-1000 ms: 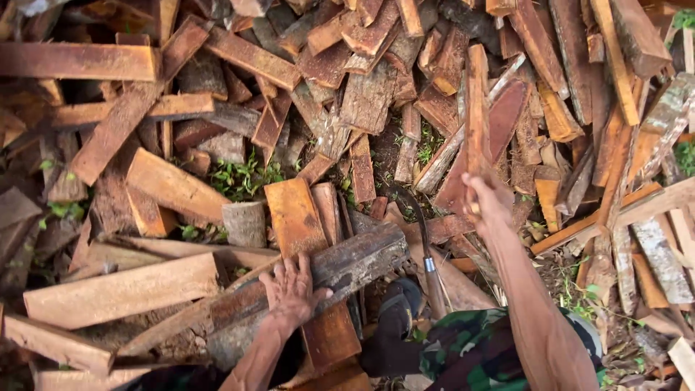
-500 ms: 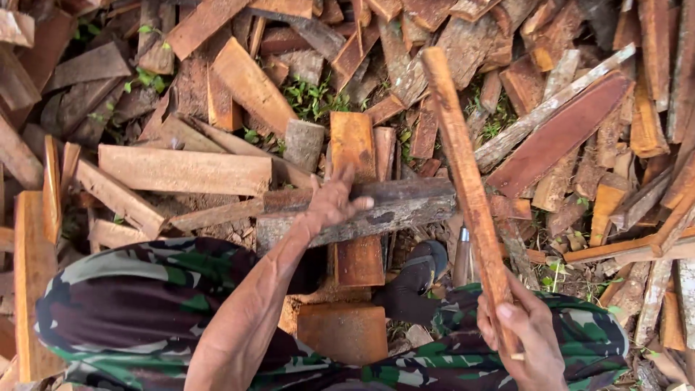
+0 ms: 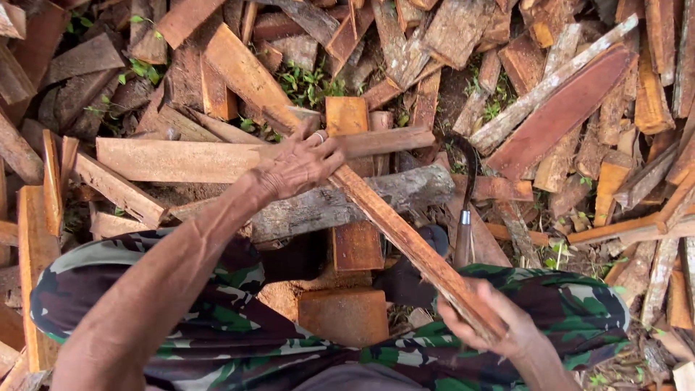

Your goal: Bundling wood scraps together using a thin strip of natural fiber

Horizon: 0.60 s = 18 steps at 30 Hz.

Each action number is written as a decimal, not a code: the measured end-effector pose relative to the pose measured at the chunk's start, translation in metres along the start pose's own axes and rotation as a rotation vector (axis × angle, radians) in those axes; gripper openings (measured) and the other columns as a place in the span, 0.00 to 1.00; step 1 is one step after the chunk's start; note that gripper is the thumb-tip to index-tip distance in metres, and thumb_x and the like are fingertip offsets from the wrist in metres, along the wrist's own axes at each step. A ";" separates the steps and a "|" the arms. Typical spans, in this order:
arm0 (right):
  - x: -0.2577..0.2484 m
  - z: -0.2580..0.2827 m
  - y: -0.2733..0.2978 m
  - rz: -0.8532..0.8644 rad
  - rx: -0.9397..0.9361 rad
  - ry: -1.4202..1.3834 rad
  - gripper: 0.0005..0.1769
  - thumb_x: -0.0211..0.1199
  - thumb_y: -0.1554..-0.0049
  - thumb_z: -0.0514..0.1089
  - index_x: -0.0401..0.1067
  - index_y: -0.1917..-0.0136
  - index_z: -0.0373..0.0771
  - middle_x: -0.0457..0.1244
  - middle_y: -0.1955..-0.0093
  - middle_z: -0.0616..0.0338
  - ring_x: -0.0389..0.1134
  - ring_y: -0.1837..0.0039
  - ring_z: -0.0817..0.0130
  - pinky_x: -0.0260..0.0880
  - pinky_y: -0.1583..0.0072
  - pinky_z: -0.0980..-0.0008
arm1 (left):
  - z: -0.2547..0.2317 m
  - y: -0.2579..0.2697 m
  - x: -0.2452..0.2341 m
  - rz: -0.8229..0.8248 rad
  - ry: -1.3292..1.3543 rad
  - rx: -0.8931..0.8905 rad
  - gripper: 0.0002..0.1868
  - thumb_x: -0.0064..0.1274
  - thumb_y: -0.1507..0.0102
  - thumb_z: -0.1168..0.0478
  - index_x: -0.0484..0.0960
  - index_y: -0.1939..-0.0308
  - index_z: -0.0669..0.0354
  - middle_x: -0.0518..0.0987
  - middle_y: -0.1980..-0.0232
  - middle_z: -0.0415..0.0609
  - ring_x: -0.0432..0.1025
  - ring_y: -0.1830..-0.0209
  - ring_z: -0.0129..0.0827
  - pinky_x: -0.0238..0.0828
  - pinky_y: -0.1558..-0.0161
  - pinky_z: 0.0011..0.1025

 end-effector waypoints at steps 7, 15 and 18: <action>-0.068 0.044 -0.047 -0.215 -0.451 0.167 0.44 0.45 0.43 0.70 0.58 0.26 0.37 0.54 0.24 0.46 0.58 0.29 0.51 0.61 0.31 0.50 | -0.026 0.033 0.037 0.370 0.470 -0.138 0.34 0.46 0.33 0.36 0.65 0.35 0.57 0.76 0.48 0.61 0.73 0.44 0.52 0.68 0.39 0.53; -0.178 0.079 -0.133 -0.924 -0.488 0.470 0.20 0.70 0.43 0.44 0.72 0.38 0.47 0.71 0.44 0.57 0.74 0.54 0.84 0.62 0.68 0.95 | -0.054 0.011 0.020 0.720 0.555 -0.393 0.38 0.51 0.36 0.34 0.60 0.34 0.55 0.67 0.31 0.66 0.82 0.59 0.45 0.83 0.50 0.44; -0.225 0.065 -0.163 -1.134 -0.437 0.854 0.18 0.74 0.43 0.52 0.79 0.40 0.54 0.63 0.47 0.55 0.67 0.50 0.72 0.65 0.60 0.81 | -0.072 0.004 0.017 0.561 0.164 -0.172 0.29 0.46 0.31 0.38 0.67 0.49 0.63 0.73 0.56 0.63 0.70 0.59 0.45 0.70 0.46 0.61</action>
Point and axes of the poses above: each hand's wrist, its own y-axis away from the middle knuckle, its own x-axis out of the palm, z = x × y, the point moved 1 cm from there along -y, towards the middle knuckle
